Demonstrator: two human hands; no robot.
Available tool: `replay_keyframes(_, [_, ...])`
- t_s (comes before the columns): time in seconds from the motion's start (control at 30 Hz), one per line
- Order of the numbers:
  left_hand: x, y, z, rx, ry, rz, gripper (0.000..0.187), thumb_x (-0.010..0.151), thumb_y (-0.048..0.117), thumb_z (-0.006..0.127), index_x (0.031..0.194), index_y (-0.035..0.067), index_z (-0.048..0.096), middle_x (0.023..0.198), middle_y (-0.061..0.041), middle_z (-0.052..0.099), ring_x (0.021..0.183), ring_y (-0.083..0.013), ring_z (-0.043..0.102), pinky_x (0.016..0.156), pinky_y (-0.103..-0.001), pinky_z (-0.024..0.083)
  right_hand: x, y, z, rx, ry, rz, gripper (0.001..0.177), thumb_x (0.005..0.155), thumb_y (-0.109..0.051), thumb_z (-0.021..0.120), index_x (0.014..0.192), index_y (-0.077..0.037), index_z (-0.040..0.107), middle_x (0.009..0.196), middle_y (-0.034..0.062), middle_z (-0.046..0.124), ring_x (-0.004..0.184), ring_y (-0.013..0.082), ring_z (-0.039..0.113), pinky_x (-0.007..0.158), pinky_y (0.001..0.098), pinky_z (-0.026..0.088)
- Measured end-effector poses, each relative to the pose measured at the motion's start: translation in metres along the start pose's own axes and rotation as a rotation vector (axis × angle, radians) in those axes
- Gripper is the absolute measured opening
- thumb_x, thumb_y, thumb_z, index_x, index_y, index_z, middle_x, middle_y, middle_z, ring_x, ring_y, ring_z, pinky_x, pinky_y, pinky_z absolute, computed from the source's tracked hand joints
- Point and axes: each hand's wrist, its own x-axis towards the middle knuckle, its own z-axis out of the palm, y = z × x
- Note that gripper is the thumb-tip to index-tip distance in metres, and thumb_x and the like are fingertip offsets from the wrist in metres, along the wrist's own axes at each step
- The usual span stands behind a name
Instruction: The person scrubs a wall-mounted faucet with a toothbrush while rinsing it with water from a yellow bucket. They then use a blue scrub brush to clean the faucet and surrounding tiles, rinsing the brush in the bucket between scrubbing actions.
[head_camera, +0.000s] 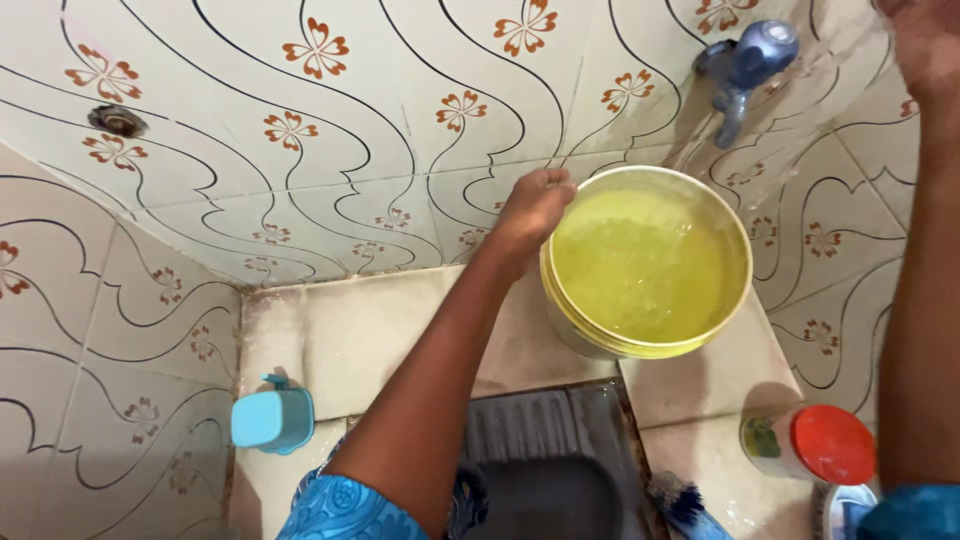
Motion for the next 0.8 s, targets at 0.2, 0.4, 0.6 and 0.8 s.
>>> replay_keyframes(0.2, [0.004, -0.019, 0.004, 0.102, -0.036, 0.013, 0.022, 0.087, 0.021, 0.062, 0.097, 0.001, 0.069, 0.090, -0.010, 0.071, 0.084, -0.0206, 0.065, 0.077, -0.038, 0.052, -0.034, 0.035, -0.055, -0.643, -0.034, -0.158, 0.021, 0.097, -0.014, 0.060, 0.114, -0.002, 0.066, 0.098, 0.0070, 0.062, 0.087, 0.0186, 0.055, 0.079, 0.0333, 0.044])
replay_keyframes(0.4, [0.010, -0.026, 0.002, 0.182, -0.074, 0.083, 0.026, 0.086, 0.021, 0.061, 0.092, -0.003, 0.070, 0.085, -0.012, 0.072, 0.080, -0.0210, 0.065, 0.074, -0.039, 0.053, -0.015, 0.137, -0.178, -0.828, -0.162, -0.209, 0.038, 0.093, -0.013, 0.059, 0.127, 0.001, 0.068, 0.112, 0.0087, 0.069, 0.099, 0.0177, 0.062, 0.085, 0.0314, 0.048])
replay_keyframes(0.6, [0.015, -0.048, 0.010, 0.288, -0.081, 0.258, 0.046, 0.085, 0.029, 0.064, 0.115, -0.006, 0.067, 0.105, -0.021, 0.076, 0.097, -0.0284, 0.073, 0.086, -0.039, 0.056, -0.114, 0.313, -0.127, -1.271, -0.176, -0.571, 0.080, 0.088, -0.047, 0.065, 0.152, -0.002, 0.048, 0.144, 0.0389, 0.051, 0.125, 0.0485, 0.051, 0.102, 0.0526, 0.044])
replay_keyframes(0.8, [0.019, -0.058, 0.029, 0.623, -0.082, 0.118, 0.060, 0.086, 0.039, 0.067, 0.132, 0.001, 0.062, 0.128, -0.023, 0.067, 0.120, -0.0340, 0.064, 0.101, -0.040, 0.049, -0.207, 0.260, -0.054, -1.383, -0.066, -0.466, 0.061, 0.103, -0.035, 0.051, 0.159, -0.010, 0.050, 0.166, 0.0215, 0.033, 0.157, 0.0346, 0.033, 0.137, 0.0574, 0.018])
